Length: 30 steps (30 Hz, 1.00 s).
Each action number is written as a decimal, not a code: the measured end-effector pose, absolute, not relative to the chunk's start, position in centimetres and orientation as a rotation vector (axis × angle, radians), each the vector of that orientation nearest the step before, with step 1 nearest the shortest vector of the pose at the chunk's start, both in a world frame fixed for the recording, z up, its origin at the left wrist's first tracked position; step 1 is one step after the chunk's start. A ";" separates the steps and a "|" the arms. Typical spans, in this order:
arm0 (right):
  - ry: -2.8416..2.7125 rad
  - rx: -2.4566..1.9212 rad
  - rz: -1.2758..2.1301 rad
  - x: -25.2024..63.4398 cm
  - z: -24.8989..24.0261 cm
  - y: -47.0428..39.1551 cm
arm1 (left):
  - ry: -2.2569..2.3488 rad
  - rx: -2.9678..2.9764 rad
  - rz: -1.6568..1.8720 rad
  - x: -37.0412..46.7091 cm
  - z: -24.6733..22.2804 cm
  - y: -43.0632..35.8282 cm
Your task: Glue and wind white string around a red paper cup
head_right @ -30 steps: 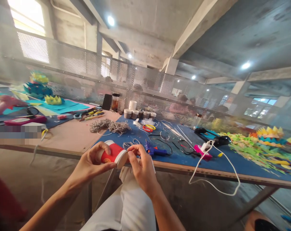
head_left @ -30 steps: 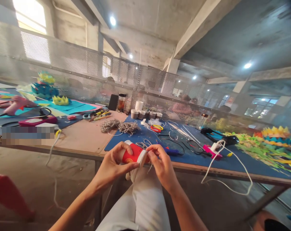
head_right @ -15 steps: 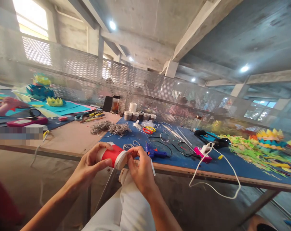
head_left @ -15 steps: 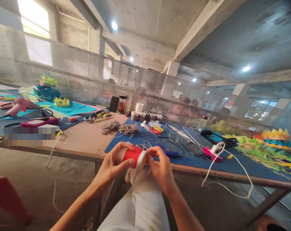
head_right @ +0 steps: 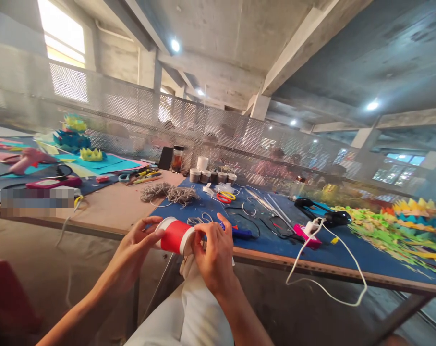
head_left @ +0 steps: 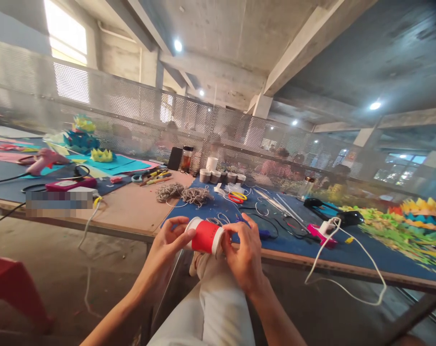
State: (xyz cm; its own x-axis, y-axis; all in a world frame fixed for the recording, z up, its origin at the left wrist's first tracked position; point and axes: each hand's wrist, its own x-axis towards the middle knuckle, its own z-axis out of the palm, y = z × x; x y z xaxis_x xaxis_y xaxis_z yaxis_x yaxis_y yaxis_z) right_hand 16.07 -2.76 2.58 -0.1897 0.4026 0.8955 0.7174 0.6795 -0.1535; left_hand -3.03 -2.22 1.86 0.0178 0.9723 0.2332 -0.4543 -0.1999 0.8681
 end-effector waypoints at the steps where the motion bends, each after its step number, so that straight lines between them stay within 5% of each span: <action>1: -1.826 -0.884 -0.386 16.1 2.6 -2.8 | 0.696 1.060 1.465 -3.2 1.7 -2.3; 12: -2.002 -0.892 -0.426 16.5 2.7 -3.2 | 0.584 0.892 1.040 -4.1 0.8 -2.5; 30: -2.035 -0.892 -0.234 16.4 2.1 -4.5 | 0.701 1.103 1.406 -3.6 0.1 -1.5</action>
